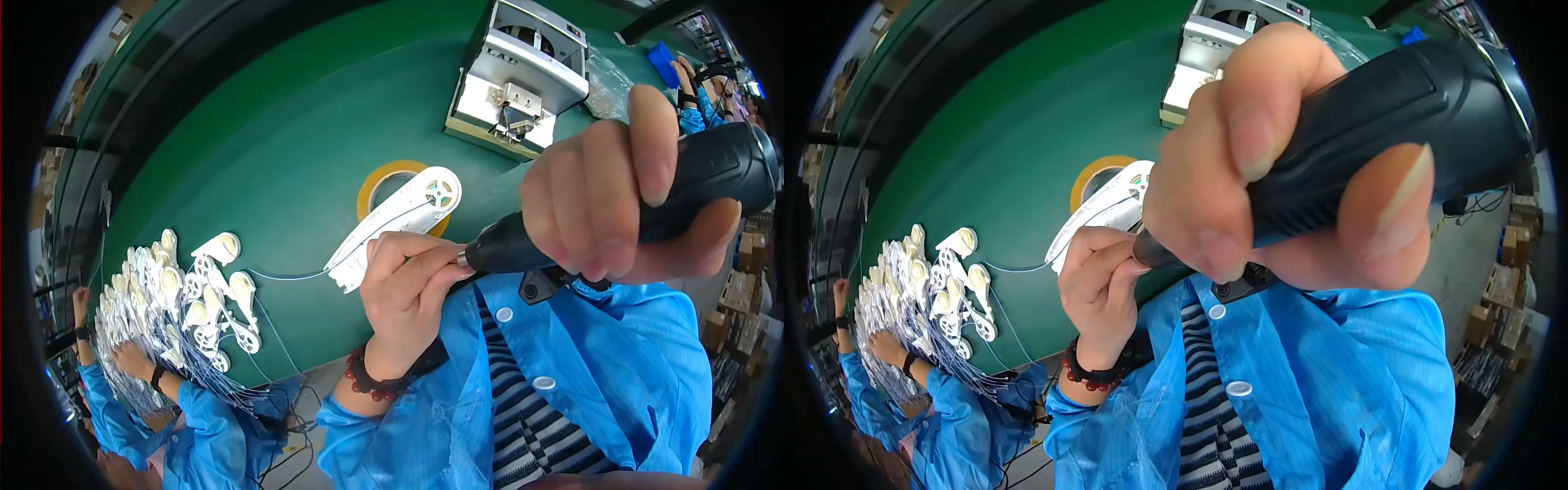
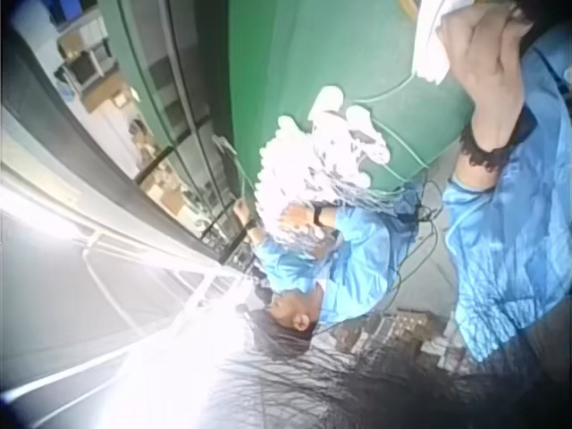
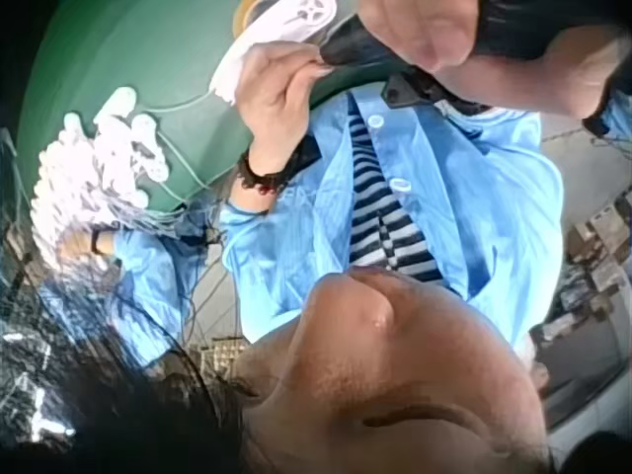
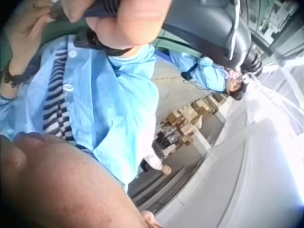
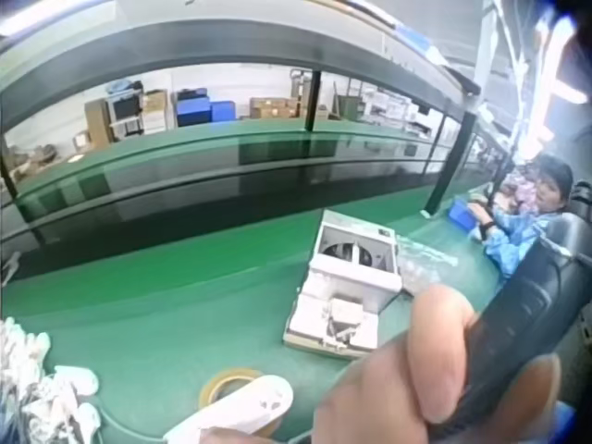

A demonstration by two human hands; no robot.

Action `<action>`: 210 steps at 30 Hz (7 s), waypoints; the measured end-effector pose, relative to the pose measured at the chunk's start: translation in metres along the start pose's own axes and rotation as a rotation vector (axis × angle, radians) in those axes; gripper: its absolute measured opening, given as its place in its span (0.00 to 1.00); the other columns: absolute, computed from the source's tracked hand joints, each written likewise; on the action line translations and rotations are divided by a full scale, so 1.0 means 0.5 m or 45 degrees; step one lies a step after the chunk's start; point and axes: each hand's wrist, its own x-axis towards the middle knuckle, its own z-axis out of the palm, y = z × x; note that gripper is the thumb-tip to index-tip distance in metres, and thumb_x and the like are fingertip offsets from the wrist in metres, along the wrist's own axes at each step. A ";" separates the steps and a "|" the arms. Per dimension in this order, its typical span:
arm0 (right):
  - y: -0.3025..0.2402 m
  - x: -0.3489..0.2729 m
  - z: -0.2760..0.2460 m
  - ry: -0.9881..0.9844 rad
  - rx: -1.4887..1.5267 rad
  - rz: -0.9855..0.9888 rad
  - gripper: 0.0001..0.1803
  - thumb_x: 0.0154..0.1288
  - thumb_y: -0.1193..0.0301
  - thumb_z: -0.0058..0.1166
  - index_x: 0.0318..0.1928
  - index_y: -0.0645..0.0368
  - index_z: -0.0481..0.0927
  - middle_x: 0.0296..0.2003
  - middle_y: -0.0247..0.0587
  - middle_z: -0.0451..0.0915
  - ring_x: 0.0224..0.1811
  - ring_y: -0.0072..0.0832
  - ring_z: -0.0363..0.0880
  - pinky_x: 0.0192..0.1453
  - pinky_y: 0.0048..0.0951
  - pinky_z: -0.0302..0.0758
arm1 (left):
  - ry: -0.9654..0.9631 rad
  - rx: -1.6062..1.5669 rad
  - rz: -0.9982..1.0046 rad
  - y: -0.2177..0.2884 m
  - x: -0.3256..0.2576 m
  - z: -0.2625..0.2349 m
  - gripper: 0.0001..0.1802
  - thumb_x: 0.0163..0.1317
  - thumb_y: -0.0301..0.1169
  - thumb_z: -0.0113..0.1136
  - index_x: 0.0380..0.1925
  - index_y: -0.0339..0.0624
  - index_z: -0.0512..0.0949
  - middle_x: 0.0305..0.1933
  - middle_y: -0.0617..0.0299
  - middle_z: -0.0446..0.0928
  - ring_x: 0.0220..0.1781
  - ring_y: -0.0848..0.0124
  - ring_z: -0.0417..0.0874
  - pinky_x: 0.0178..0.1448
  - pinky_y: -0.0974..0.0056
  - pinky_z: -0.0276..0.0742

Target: The worker uses an electric screwdriver to assemble small electronic components at a factory workbench.

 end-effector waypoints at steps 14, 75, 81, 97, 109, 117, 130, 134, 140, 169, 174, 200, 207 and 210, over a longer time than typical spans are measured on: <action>-0.015 -0.003 0.002 0.006 0.111 -0.038 0.21 0.71 0.50 0.53 0.42 0.52 0.64 0.27 0.31 0.78 0.22 0.20 0.76 0.27 0.23 0.74 | 0.022 -0.143 0.225 -0.006 -0.001 0.011 0.13 0.46 0.28 0.72 0.34 0.39 0.86 0.37 0.63 0.84 0.37 0.69 0.80 0.44 0.63 0.64; -0.027 -0.007 -0.176 0.402 -0.941 -0.098 0.17 0.73 0.57 0.50 0.44 0.59 0.68 0.24 0.43 0.76 0.21 0.26 0.70 0.28 0.31 0.70 | 0.023 0.947 0.008 -0.053 0.021 0.001 0.39 0.39 0.33 0.80 0.56 0.41 0.78 0.51 0.58 0.78 0.51 0.58 0.78 0.55 0.56 0.70; -0.026 -0.006 -0.179 0.389 -0.914 -0.100 0.16 0.73 0.58 0.49 0.44 0.59 0.68 0.23 0.43 0.75 0.21 0.25 0.71 0.29 0.31 0.70 | 0.023 0.951 0.019 -0.054 0.023 0.001 0.39 0.39 0.33 0.80 0.56 0.41 0.78 0.51 0.58 0.78 0.51 0.57 0.77 0.54 0.56 0.70; -0.019 0.011 -0.170 0.433 -0.950 -0.007 0.11 0.74 0.63 0.46 0.41 0.59 0.69 0.22 0.43 0.75 0.20 0.25 0.70 0.28 0.31 0.70 | 0.051 0.974 0.098 -0.062 0.021 0.000 0.39 0.38 0.39 0.80 0.55 0.43 0.79 0.51 0.61 0.79 0.47 0.61 0.77 0.48 0.57 0.67; 0.008 0.002 -0.055 0.268 -0.435 0.010 0.27 0.68 0.41 0.52 0.44 0.53 0.68 0.24 0.33 0.74 0.20 0.23 0.70 0.27 0.28 0.68 | 0.054 0.910 0.039 -0.061 0.021 -0.010 0.37 0.40 0.35 0.80 0.54 0.42 0.78 0.51 0.60 0.78 0.50 0.60 0.77 0.51 0.57 0.69; 0.095 0.012 0.033 0.007 -0.494 0.147 0.29 0.63 0.47 0.62 0.45 0.57 0.66 0.27 0.40 0.78 0.26 0.26 0.75 0.34 0.29 0.73 | 0.145 0.856 0.171 -0.071 0.018 -0.016 0.36 0.39 0.33 0.77 0.54 0.42 0.78 0.50 0.62 0.78 0.48 0.63 0.78 0.48 0.59 0.66; 0.108 0.032 0.028 -0.006 -0.642 0.416 0.29 0.63 0.49 0.64 0.46 0.57 0.66 0.29 0.41 0.79 0.30 0.25 0.76 0.39 0.29 0.75 | 0.068 0.811 0.068 -0.063 0.016 -0.022 0.40 0.32 0.29 0.77 0.54 0.40 0.77 0.50 0.61 0.78 0.49 0.62 0.77 0.49 0.58 0.66; 0.131 0.030 0.018 -0.052 -0.519 0.304 0.29 0.62 0.51 0.66 0.45 0.57 0.66 0.29 0.41 0.79 0.31 0.26 0.77 0.40 0.30 0.75 | 0.062 0.756 -0.029 -0.058 0.023 -0.017 0.39 0.35 0.31 0.78 0.54 0.40 0.77 0.49 0.61 0.78 0.49 0.62 0.77 0.49 0.59 0.66; 0.130 0.031 0.023 -0.104 -0.557 0.310 0.28 0.61 0.53 0.68 0.45 0.58 0.67 0.30 0.43 0.79 0.31 0.28 0.77 0.40 0.31 0.75 | 0.160 0.694 0.055 -0.067 0.017 -0.025 0.38 0.33 0.27 0.79 0.52 0.36 0.77 0.52 0.57 0.75 0.49 0.58 0.77 0.50 0.56 0.70; 0.140 0.013 0.053 -0.042 -0.560 0.324 0.27 0.64 0.50 0.63 0.44 0.56 0.66 0.27 0.37 0.76 0.27 0.25 0.75 0.34 0.29 0.73 | -0.132 0.665 0.276 -0.112 -0.034 -0.096 0.19 0.55 0.29 0.56 0.47 0.53 0.86 0.66 0.52 0.71 0.61 0.57 0.73 0.60 0.58 0.64; 0.147 0.012 0.047 -0.106 -0.573 0.242 0.26 0.65 0.51 0.62 0.45 0.56 0.65 0.27 0.37 0.76 0.26 0.24 0.74 0.33 0.29 0.73 | -0.125 0.655 0.260 -0.111 -0.035 -0.091 0.19 0.54 0.29 0.57 0.46 0.53 0.87 0.66 0.52 0.71 0.61 0.57 0.73 0.60 0.58 0.65; 0.136 -0.025 -0.029 -0.642 -0.578 0.377 0.17 0.52 0.68 0.74 0.35 0.57 0.77 0.26 0.34 0.79 0.23 0.31 0.80 0.25 0.29 0.71 | 0.551 1.376 0.935 -0.069 0.292 -0.244 0.18 0.45 0.22 0.68 0.39 0.48 0.80 0.59 0.57 0.76 0.59 0.58 0.75 0.59 0.55 0.64; 0.167 -0.053 -0.039 -0.858 -0.502 0.277 0.17 0.52 0.70 0.74 0.35 0.57 0.76 0.22 0.35 0.77 0.22 0.32 0.80 0.25 0.29 0.71 | 0.154 1.445 0.805 -0.231 0.504 -0.167 0.15 0.51 0.30 0.68 0.40 0.47 0.79 0.57 0.60 0.75 0.69 0.56 0.68 0.69 0.46 0.62; 0.143 -0.027 -0.037 -0.678 -0.501 0.472 0.17 0.53 0.69 0.73 0.36 0.55 0.75 0.24 0.33 0.80 0.22 0.30 0.80 0.26 0.27 0.73 | 0.075 1.423 0.341 -0.301 0.488 -0.138 0.16 0.56 0.31 0.67 0.45 0.49 0.80 0.66 0.59 0.70 0.75 0.54 0.61 0.76 0.43 0.57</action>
